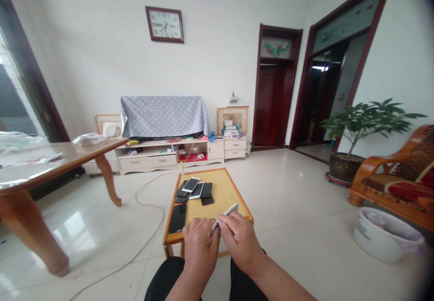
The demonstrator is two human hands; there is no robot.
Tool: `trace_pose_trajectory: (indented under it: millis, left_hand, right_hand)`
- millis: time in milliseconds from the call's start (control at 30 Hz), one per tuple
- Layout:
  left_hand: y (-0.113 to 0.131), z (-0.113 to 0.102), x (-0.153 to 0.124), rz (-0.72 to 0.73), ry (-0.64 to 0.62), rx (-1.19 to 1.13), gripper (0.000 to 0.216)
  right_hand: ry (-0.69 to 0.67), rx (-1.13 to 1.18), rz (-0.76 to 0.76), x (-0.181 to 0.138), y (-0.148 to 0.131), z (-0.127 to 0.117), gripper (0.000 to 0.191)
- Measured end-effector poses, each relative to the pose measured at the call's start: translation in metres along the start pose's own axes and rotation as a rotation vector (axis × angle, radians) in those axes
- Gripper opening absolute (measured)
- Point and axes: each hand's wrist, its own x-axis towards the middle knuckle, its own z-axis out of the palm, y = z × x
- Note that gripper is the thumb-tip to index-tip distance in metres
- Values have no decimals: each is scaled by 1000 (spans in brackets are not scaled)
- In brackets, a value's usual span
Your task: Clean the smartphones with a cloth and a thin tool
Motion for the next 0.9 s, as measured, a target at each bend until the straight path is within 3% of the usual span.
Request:
trace_pose_trajectory:
  millis: [167,367,567,767,900]
  left_hand:
    - [-1,0,-2,-10,1,8,18]
    - [-7,4,-6,-23,1,30,18]
    - [-6,2,-8,-1,24,18,18]
    - [-4,3,-8,8,-13,22,19]
    - [-3,-1,-7,17,3,26,19]
  right_hand:
    - [108,-89,93,6,11,-3,29]
    - [-70,-43,3,-5,-9,10,27]
    - [112,-53,192,9,24,3,25]
    - [-9,19,69,-1,7,12,25]
    - [82,-19,162,6,22,2,27]
